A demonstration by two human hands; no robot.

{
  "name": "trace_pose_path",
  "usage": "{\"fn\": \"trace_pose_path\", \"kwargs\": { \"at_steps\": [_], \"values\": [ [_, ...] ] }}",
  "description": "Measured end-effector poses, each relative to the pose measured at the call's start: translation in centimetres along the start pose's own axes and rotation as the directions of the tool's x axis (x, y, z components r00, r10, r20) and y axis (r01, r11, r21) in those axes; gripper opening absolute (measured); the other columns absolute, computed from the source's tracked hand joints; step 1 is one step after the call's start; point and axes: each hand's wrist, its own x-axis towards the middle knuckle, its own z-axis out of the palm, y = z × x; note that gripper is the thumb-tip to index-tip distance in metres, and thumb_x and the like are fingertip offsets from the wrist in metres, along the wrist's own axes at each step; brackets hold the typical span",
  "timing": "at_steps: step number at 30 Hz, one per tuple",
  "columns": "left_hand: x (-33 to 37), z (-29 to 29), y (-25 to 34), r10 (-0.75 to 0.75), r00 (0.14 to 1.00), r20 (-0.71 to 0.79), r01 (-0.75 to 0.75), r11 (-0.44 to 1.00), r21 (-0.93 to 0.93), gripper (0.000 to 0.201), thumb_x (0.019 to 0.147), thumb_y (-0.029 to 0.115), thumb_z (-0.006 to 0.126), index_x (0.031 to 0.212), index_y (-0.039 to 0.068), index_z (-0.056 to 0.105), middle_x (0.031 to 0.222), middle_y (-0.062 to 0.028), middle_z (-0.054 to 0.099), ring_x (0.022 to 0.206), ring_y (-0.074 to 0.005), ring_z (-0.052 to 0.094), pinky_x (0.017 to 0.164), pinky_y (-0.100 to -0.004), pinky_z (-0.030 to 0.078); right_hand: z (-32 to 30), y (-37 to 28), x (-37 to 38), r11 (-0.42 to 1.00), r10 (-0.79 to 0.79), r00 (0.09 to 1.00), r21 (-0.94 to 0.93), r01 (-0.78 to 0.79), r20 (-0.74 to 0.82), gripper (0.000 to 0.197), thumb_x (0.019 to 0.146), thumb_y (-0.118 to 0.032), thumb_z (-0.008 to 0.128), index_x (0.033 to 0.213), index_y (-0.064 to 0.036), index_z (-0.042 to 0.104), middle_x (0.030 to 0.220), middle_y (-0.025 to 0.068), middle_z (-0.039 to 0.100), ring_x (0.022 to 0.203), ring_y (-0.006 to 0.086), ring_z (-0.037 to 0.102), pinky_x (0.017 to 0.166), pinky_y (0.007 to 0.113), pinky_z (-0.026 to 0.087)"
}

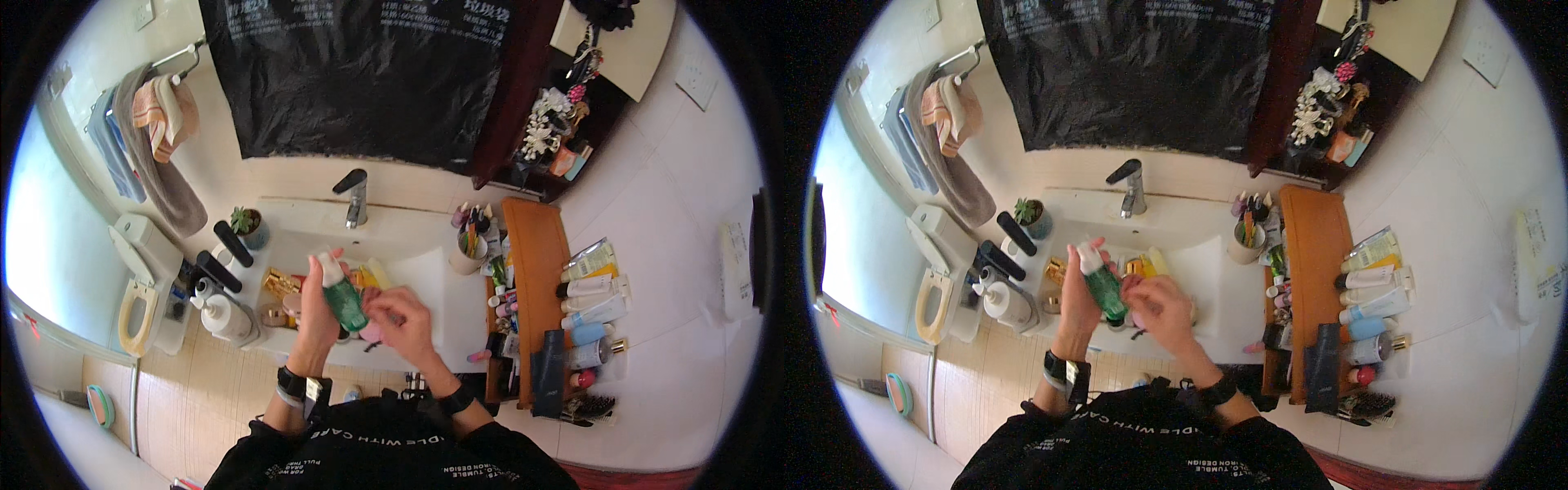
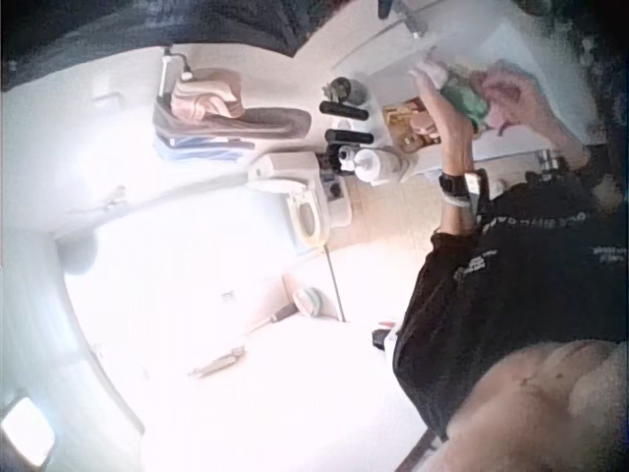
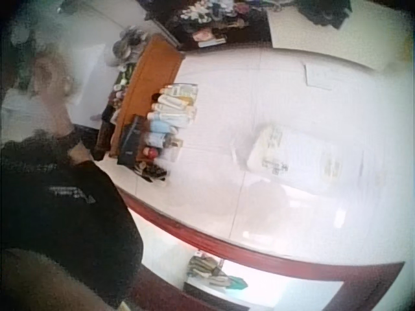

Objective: The person wipes the exteriors of various cosmetic containers and bottles with a pink cloth at a bathroom sink. They handle items one at a time, rotating them to wipe different sides, then place them back on the counter.

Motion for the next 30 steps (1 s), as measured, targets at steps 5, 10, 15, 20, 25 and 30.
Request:
{"fn": "trace_pose_path", "kwargs": {
  "at_steps": [5, 10, 15, 20, 25, 30],
  "values": [
    [1.4, -5.4, 2.0, 0.106, 0.986, -0.127, -0.116, 0.991, -0.073, 0.033, 0.091, 0.019, 0.057, 0.121, 0.007, 0.052, 0.106, -0.0018, 0.057, 0.098, -0.0202, 0.055, 0.087, -0.0381, 0.046, -2.3, 2.7, 0.2, 0.890, 0.375, 0.898, 0.362, -0.278, -0.232, 0.010, 0.087, -0.008, 0.066, 0.093, -0.0001, 0.067, 0.096, 0.0065, 0.068, 0.082, 0.0111, 0.061, 0.072, 0.023, 0.048],
    [3.8, -10.8, 1.2, 0.194, 0.945, -0.265, -0.218, 0.974, -0.063, 0.024, 0.091, 0.008, 0.058, 0.114, 0.008, 0.051, 0.105, -0.0018, 0.057, 0.096, -0.0179, 0.056, 0.087, -0.0357, 0.046, -2.9, 4.0, 0.4, 0.677, 0.568, 0.782, 0.687, -0.264, -0.259, 0.014, 0.090, -0.007, 0.062, 0.099, 0.0038, 0.064, 0.103, 0.0126, 0.068, 0.092, 0.0139, 0.063, 0.082, 0.025, 0.048],
    [5.1, -14.5, -2.3, 0.320, 0.874, -0.366, -0.212, 0.928, 0.306, 0.029, 0.084, 0.001, 0.066, 0.106, 0.009, 0.049, 0.097, 0.0003, 0.055, 0.086, -0.0114, 0.056, 0.079, -0.0280, 0.046, -1.8, 4.6, -0.5, 0.689, 0.593, 0.768, 0.647, -0.328, -0.242, 0.014, 0.090, -0.006, 0.062, 0.099, 0.0054, 0.063, 0.104, 0.0146, 0.068, 0.096, 0.0167, 0.063, 0.085, 0.026, 0.048],
    [8.3, -17.0, -5.6, 0.486, 0.811, -0.325, -0.149, 0.709, 0.689, 0.038, 0.078, -0.003, 0.069, 0.109, 0.006, 0.050, 0.101, -0.0020, 0.057, 0.088, -0.0131, 0.055, 0.076, -0.0274, 0.046, -1.4, 4.7, -1.3, 0.671, 0.597, 0.773, 0.663, -0.332, -0.216, 0.013, 0.090, -0.004, 0.062, 0.099, 0.0055, 0.063, 0.104, 0.0156, 0.067, 0.096, 0.0173, 0.064, 0.087, 0.026, 0.049],
    [10.1, -20.2, -7.2, 0.408, 0.879, -0.247, 0.008, 0.506, 0.863, 0.040, 0.070, -0.004, 0.068, 0.105, 0.006, 0.051, 0.099, -0.0074, 0.058, 0.092, -0.0175, 0.057, 0.082, -0.0302, 0.045, -1.2, 4.9, -1.6, 0.703, 0.586, 0.769, 0.631, -0.327, -0.254, 0.014, 0.089, -0.003, 0.062, 0.100, 0.0053, 0.063, 0.105, 0.0162, 0.067, 0.099, 0.0185, 0.064, 0.089, 0.028, 0.049],
    [10.8, -22.9, -8.5, 0.313, 0.920, -0.237, 0.118, 0.355, 0.927, 0.041, 0.067, 0.005, 0.075, 0.102, 0.005, 0.053, 0.093, -0.0123, 0.060, 0.088, -0.0253, 0.060, 0.078, -0.0349, 0.048, -0.9, 5.6, -1.8, 0.694, 0.601, 0.746, 0.650, -0.310, -0.286, 0.012, 0.090, -0.006, 0.062, 0.099, 0.0017, 0.065, 0.104, 0.0123, 0.068, 0.092, 0.0134, 0.064, 0.081, 0.025, 0.050]
  ]
}}
